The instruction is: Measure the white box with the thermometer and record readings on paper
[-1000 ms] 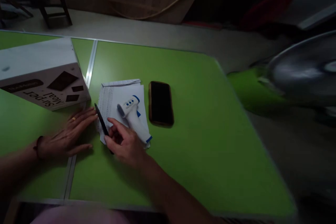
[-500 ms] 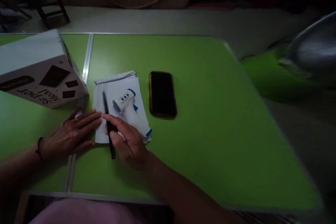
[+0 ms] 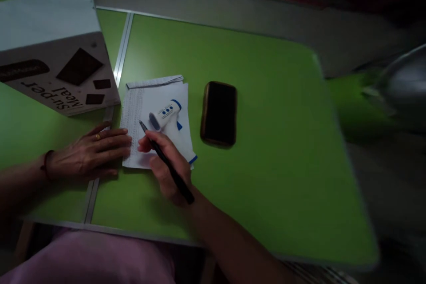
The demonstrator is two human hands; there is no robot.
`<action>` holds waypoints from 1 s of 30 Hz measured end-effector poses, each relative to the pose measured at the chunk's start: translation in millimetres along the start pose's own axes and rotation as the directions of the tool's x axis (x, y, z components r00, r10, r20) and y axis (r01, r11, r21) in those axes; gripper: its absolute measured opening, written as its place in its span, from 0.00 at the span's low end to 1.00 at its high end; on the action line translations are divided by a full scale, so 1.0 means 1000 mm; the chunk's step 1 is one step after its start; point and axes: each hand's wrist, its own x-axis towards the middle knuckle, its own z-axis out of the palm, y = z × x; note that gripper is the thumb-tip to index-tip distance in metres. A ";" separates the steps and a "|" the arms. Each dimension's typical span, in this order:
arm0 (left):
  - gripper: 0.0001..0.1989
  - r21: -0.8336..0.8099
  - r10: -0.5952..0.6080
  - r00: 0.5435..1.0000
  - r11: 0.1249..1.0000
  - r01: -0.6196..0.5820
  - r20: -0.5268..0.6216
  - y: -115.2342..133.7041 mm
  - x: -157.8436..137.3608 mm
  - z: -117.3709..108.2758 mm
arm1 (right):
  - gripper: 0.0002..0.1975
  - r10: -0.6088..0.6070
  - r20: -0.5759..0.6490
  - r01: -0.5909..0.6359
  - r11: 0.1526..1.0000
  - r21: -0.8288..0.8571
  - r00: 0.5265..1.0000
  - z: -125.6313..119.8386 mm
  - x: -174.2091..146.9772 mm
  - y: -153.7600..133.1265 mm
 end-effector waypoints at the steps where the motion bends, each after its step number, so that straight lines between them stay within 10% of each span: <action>1: 0.19 -0.028 0.025 1.000 0.999 -0.025 -0.005 0.000 0.000 -0.001 | 0.14 0.032 -0.047 -0.034 0.998 -0.044 0.998 0.001 0.000 0.000; 4: 0.17 -0.076 0.069 0.998 0.995 -0.069 0.005 0.000 0.001 -0.001 | 0.05 0.088 -0.174 -0.111 0.986 -0.127 0.981 0.006 -0.001 0.000; 10: 0.16 -0.097 0.073 0.996 0.993 -0.067 0.058 0.000 0.002 -0.001 | 0.06 0.175 -0.039 -0.179 0.972 -0.154 0.984 0.006 0.001 -0.005; 30: 0.17 -0.128 0.042 0.994 0.991 -0.029 0.104 0.001 0.002 -0.003 | 0.06 -0.109 0.139 0.163 0.858 -0.486 0.984 0.005 -0.005 0.002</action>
